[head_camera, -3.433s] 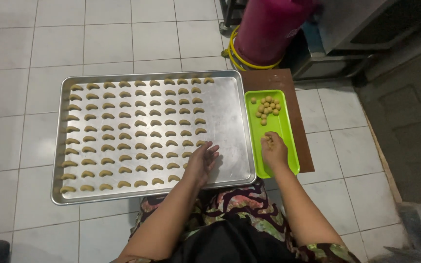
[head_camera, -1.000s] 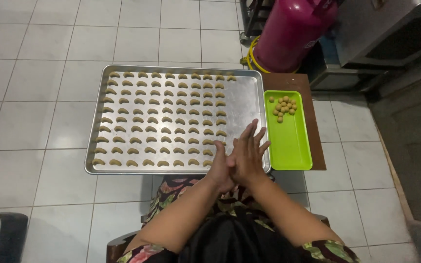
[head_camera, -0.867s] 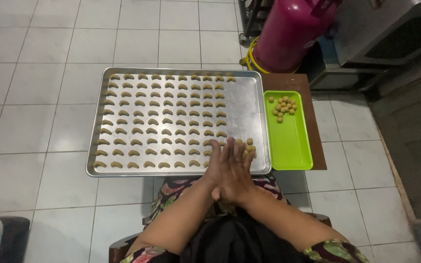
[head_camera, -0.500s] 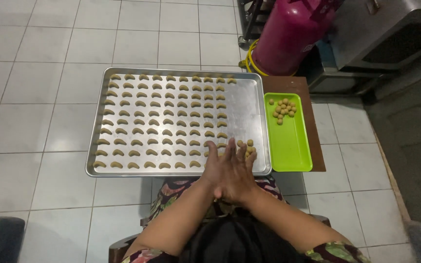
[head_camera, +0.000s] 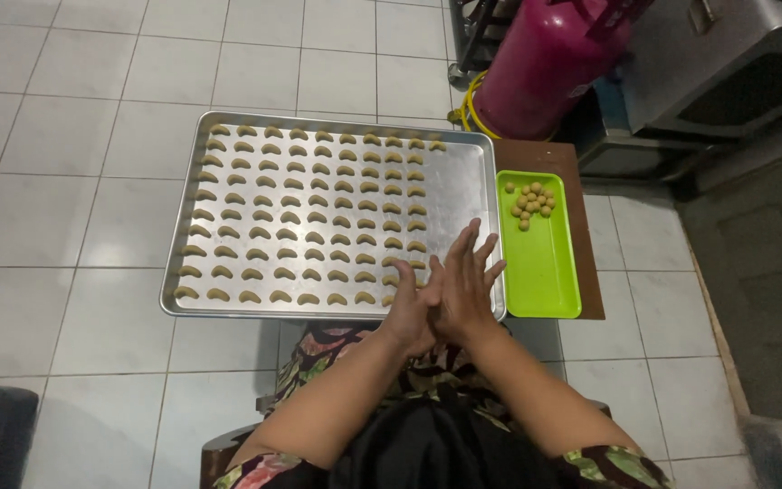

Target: Shaping small portions of dough into crescent-shaped cookies and arranging them on a baking sheet.

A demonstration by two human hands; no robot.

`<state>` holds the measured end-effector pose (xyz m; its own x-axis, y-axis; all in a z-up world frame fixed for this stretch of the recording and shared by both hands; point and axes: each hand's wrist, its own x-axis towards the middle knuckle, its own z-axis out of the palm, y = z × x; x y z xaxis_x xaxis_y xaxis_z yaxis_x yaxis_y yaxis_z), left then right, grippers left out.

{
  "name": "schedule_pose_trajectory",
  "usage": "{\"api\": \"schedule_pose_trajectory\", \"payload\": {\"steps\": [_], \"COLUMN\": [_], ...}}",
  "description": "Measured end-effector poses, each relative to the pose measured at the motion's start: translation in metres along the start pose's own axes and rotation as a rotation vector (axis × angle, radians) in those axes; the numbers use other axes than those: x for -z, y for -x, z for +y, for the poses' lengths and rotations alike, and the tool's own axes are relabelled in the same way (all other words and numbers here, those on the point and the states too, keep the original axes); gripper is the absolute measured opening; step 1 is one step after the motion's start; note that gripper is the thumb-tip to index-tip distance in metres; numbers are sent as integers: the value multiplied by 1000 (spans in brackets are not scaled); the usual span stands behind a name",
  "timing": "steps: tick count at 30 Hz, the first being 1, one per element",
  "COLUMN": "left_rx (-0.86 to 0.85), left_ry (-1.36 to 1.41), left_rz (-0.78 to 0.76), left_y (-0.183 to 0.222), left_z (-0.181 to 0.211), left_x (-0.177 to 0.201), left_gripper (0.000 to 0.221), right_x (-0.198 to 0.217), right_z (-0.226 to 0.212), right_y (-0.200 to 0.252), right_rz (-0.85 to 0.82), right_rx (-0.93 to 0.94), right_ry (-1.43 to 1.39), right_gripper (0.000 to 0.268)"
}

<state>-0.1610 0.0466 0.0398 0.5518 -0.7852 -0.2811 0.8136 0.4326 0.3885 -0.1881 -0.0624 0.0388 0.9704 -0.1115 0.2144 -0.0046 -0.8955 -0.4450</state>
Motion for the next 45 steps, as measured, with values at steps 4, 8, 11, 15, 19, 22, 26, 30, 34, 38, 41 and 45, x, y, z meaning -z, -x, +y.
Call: {"api": "schedule_pose_trajectory", "payload": {"steps": [4, 8, 11, 15, 19, 22, 26, 30, 34, 38, 41, 45], "left_rx": [-696, -256, -51, -28, -24, 7, -418, -133, -98, -11, 35, -28], "left_ry": [-72, 75, 101, -72, -189, -59, -147, -37, 27, 136, 128, 191], "left_rz": [-775, -345, -151, -126, -91, 39, -442, -135, -87, 31, 93, 98], "left_y": [-39, -11, 23, 45, 35, -14, -22, 4, 5, 8, 20, -4], "left_z": [-19, -3, 23, 48, 36, -9, -18, -6, 8, 22, 40, 17], "left_x": [46, 22, -28, -78, -56, 14, 29, 1, -8, -29, -62, -15], "left_gripper": [158, 126, 119, 121, 123, 112, 177, 124, 118, 112, 117, 110], "right_x": [-17, -14, 2, -31, -3, -5, 2, 8, -9, -19, -10, -20], "right_z": [-5, 9, -13, -18, -15, 2, -3, -13, -31, -6, -10, -24], "right_y": [21, 13, 5, 34, 9, 0, -6, -3, 14, 8, 2, 20], "right_rz": [-47, -105, -70, -147, -114, 4, 33, 50, 59, 29, 55, -8], "right_rx": [39, 22, -30, 151, 2, -125, -89, -47, 132, 135, 38, 210], "right_ry": [-2, -25, -47, -5, -123, -44, -87, -143, -110, -119, -116, -171], "right_gripper": [130, 137, 134, 150, 141, 116, 110, 104, 133, 130, 125, 138]}}
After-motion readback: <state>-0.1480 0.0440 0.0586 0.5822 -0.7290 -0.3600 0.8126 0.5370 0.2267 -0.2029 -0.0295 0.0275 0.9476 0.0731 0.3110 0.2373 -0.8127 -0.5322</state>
